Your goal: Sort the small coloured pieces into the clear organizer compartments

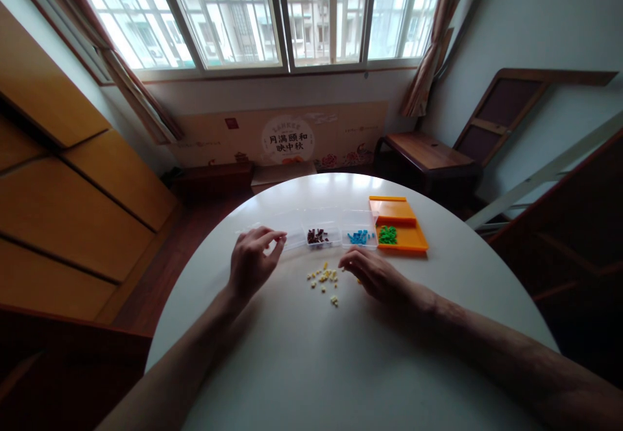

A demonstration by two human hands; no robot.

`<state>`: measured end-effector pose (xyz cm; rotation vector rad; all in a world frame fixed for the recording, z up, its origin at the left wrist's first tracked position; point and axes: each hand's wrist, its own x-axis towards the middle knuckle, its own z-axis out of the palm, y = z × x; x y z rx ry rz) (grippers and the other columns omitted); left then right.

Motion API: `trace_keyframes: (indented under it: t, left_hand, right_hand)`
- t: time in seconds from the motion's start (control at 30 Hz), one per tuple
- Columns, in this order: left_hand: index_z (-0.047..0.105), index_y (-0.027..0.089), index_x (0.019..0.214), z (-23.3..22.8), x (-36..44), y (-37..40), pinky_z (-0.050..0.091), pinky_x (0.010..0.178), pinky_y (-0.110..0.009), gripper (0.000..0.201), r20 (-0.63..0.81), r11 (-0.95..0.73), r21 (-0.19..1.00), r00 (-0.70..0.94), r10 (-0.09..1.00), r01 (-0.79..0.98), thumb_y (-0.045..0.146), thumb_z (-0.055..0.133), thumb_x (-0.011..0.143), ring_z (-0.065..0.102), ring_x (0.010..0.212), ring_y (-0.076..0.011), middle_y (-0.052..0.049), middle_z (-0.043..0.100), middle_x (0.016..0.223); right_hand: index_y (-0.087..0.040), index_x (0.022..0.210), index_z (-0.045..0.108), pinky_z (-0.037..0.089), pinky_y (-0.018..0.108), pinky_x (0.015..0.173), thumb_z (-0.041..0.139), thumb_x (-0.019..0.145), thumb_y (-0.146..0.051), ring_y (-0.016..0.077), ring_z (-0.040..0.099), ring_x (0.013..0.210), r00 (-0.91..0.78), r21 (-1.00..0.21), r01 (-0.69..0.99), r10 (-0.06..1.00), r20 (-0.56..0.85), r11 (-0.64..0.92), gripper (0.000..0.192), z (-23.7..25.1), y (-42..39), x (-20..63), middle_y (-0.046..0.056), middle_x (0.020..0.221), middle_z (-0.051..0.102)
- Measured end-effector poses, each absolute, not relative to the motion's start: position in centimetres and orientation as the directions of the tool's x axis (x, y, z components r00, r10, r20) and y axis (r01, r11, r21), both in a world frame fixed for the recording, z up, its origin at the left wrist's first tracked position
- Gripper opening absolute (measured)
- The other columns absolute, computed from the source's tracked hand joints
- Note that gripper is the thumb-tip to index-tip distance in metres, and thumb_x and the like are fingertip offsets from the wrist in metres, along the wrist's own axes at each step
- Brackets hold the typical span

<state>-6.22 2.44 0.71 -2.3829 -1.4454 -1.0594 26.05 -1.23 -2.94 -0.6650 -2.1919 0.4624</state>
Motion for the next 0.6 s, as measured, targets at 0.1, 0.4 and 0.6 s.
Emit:
trace_keyframes:
  t: [0.1,0.4,0.6]
  left_hand:
    - [0.081,0.024,0.096,0.3,-4.0,0.9,0.046,0.085,-0.038,0.019,0.629,-0.629,0.266,0.362,0.688,0.731,0.035,0.068,0.104,0.072,0.083,-0.0189,-0.002,0.080,0.094]
    - [0.081,0.027,0.093,-1.9,0.2,-1.0,0.047,0.085,-0.037,0.016,0.584,-0.786,0.337,0.540,0.606,0.517,0.041,0.078,0.100,0.075,0.082,-0.0166,0.001,0.081,0.090]
    - [0.082,0.028,0.095,-1.4,0.2,-1.1,0.047,0.081,-0.037,0.016,0.594,-0.811,0.323,0.563,0.575,0.487,0.040,0.076,0.103,0.075,0.080,-0.0160,0.000,0.082,0.089]
  right_hand:
    - [-0.022,0.117,0.059,0.059,0.035,0.088,0.045,0.117,-0.024,0.0204,0.066,0.096,-0.546,-0.532,0.325,0.614,0.569,0.782,0.015,-3.1,-1.3,26.1,0.009,0.110,0.068]
    - [-0.021,0.113,0.064,0.059,0.032,0.082,0.061,0.112,-0.029,0.0193,0.069,0.089,-0.497,-0.543,0.344,0.639,0.587,0.766,0.008,-3.4,-1.5,26.3,0.007,0.103,0.073]
    - [-0.021,0.110,0.068,0.058,0.033,0.079,0.066,0.110,-0.037,0.0183,0.066,0.082,-0.494,-0.563,0.330,0.647,0.581,0.758,0.016,-3.8,-1.4,26.3,0.007,0.098,0.074]
